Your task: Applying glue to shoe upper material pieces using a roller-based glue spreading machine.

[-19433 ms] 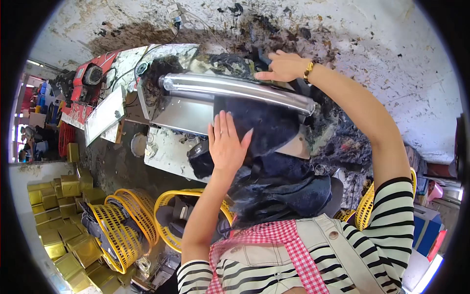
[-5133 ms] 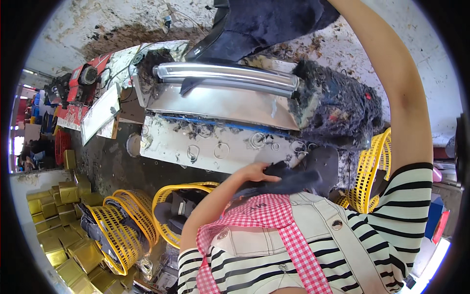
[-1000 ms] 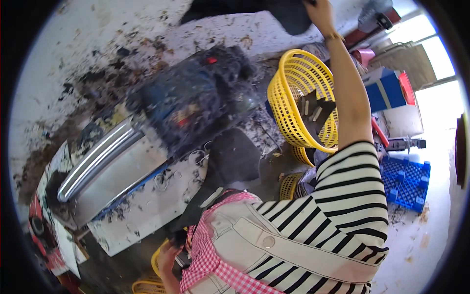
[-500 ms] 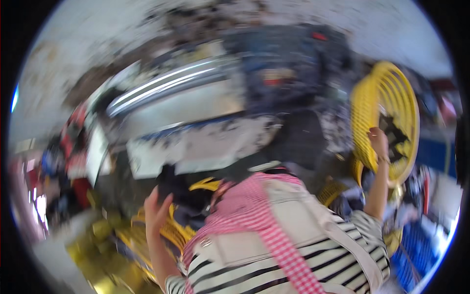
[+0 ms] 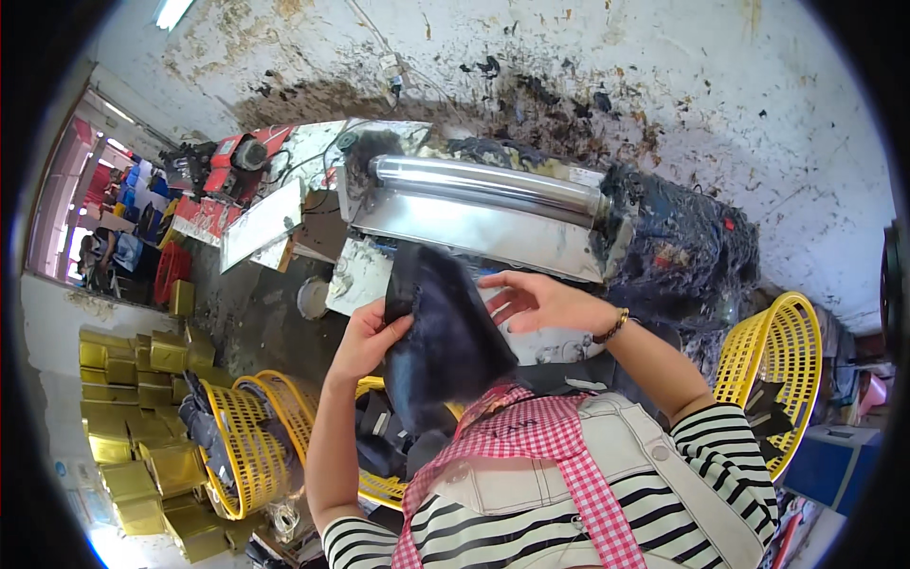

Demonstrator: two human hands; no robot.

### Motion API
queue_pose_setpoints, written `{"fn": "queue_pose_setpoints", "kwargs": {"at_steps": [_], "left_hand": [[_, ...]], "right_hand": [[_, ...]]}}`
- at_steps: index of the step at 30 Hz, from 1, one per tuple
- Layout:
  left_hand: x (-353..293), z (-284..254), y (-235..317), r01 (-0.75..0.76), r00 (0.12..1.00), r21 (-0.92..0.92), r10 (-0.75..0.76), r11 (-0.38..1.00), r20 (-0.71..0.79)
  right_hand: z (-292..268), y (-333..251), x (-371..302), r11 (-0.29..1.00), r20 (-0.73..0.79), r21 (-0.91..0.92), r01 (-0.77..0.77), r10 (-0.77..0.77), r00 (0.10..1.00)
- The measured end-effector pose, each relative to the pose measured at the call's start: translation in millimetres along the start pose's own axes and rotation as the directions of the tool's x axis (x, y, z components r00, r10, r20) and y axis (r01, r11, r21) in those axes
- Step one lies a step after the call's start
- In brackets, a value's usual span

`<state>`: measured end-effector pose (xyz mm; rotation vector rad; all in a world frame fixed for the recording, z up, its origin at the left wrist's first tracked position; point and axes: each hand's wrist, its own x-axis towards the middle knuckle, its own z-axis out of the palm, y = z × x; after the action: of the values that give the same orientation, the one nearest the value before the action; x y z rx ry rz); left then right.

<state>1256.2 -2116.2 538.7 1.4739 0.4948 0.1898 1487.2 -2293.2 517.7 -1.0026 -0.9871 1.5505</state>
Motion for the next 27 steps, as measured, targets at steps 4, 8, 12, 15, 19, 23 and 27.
{"fn": "queue_pose_setpoints", "kwargs": {"at_steps": [4,8,12,15,19,23,27], "left_hand": [[37.2,9.2,-22.0,-0.034,0.998,-0.014,0.033,0.999,-0.062],[75.3,7.3,-42.4,-0.071,0.947,0.24,0.141,0.968,-0.288],[106.3,16.5,-62.0,-0.02,0.922,0.6,0.247,0.8,-0.298],[121.3,23.0,-57.1,0.082,0.889,0.72,0.276,0.689,-0.366],[142.3,34.7,-56.3,0.216,0.878,0.868,0.3,0.447,-0.373],[161.7,43.9,-45.5,0.39,0.871,0.868,0.185,0.306,-0.456],[161.0,55.1,-35.1,0.017,0.845,0.997,0.531,0.078,-0.056]], "right_hand": [[9.2,27.0,7.6,0.791,-0.472,-0.601,-0.116,-0.235,0.85],[-21.0,1.9,4.6,0.861,-0.684,-0.507,0.043,-0.433,0.587],[-53.1,-3.7,18.7,0.664,-0.724,-0.631,-0.402,-0.318,0.611],[-67.4,8.1,29.4,0.388,-0.571,-0.819,-0.422,-0.489,0.659],[-77.6,18.5,44.6,-0.005,-0.591,-0.766,-0.643,-0.386,0.708],[-57.0,-39.3,55.3,-0.231,-0.457,-0.786,-0.574,-0.407,0.79],[-141.1,-74.1,98.7,-0.132,-0.402,-0.862,-0.49,-0.413,0.818]]}}
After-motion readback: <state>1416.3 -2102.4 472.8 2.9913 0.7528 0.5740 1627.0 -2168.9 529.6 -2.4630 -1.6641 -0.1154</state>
